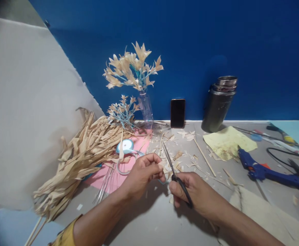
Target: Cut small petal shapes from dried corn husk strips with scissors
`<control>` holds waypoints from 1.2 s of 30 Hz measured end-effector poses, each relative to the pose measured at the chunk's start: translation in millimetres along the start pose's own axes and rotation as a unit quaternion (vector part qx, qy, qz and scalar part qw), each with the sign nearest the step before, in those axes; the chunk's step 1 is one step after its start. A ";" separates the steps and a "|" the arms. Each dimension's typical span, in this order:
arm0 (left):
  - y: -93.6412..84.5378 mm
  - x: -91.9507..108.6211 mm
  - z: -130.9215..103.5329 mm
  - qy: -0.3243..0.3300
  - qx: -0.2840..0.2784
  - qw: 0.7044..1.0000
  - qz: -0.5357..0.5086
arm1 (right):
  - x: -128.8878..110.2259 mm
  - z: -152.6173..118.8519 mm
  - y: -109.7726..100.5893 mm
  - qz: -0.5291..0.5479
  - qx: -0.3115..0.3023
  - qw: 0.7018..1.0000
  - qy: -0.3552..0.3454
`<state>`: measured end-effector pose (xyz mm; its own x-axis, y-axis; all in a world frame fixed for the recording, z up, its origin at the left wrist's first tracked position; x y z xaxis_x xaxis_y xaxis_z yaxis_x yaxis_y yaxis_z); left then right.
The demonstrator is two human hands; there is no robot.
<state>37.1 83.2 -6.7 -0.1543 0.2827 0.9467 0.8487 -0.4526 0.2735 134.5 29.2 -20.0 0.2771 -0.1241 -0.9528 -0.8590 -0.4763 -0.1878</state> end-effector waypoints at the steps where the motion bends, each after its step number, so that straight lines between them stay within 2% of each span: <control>1: -1.5 1.3 0.1 0.004 0.004 1.000 0.011 | 0.8 0.0 0.2 0.003 -0.002 1.000 -0.001; 3: -2.9 3.3 -0.1 0.008 0.006 0.999 0.037 | 3.8 -1.0 -5.3 0.039 0.025 0.999 0.005; 6: 1.4 0.9 -1.2 -0.002 -0.013 0.997 0.071 | 4.8 -7.8 -27.7 0.097 0.137 0.986 0.005; 8: 5.8 -4.0 -2.2 -0.015 -0.031 0.996 0.087 | -0.4 -13.7 -39.5 0.091 0.193 0.977 -0.012; 11: 14.1 -13.4 -3.1 -0.037 -0.068 0.993 0.093 | -4.1 -16.4 -42.4 0.078 0.205 0.976 -0.013; 14: 21.5 -20.1 -3.1 -0.050 -0.100 0.993 0.039 | -4.8 -17.6 -42.9 0.095 0.211 0.973 -0.015; 18: 25.1 -23.3 -2.3 -0.050 -0.096 0.992 -0.066 | -9.8 -19.4 -45.9 0.127 0.234 0.963 -0.047; 22: 21.1 -19.7 -1.5 -0.042 -0.065 0.993 -0.088 | -3.5 -19.8 -47.0 0.138 0.250 0.958 -0.026; 24: 13.6 -11.0 -0.2 -0.017 -0.039 0.995 -0.095 | -0.7 -14.7 -39.7 0.132 0.208 0.969 -0.015; 27: 3.8 -0.1 1.9 0.012 -0.017 0.994 -0.104 | -1.3 -3.7 -12.8 0.100 0.068 0.992 -0.019; 29: -2.3 4.0 2.9 0.025 -0.002 0.995 -0.098 | -0.7 -1.1 2.0 0.063 0.002 0.998 -0.022; 32: -7.7 7.1 3.5 0.038 0.016 0.995 -0.089 | 4.2 0.4 10.3 0.016 -0.020 1.000 -0.014; 36: -5.2 9.3 3.5 0.043 0.012 0.996 -0.081 | 9.6 1.7 14.9 0.014 -0.027 1.000 -0.002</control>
<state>33.0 91.2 0.1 -0.3313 0.2760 0.9022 0.8210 -0.3869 0.4198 123.6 22.4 -32.4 0.2521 -0.1349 -0.9582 -0.8415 -0.5195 -0.1483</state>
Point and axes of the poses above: each hand's wrist, its own z-axis towards the middle knuckle, its own y-axis out of the palm, x = y × z, the point moved 10 cm from there along z, towards the middle knuckle, and after that the axes turned 6 degrees about -x, right-handed, at the moved point
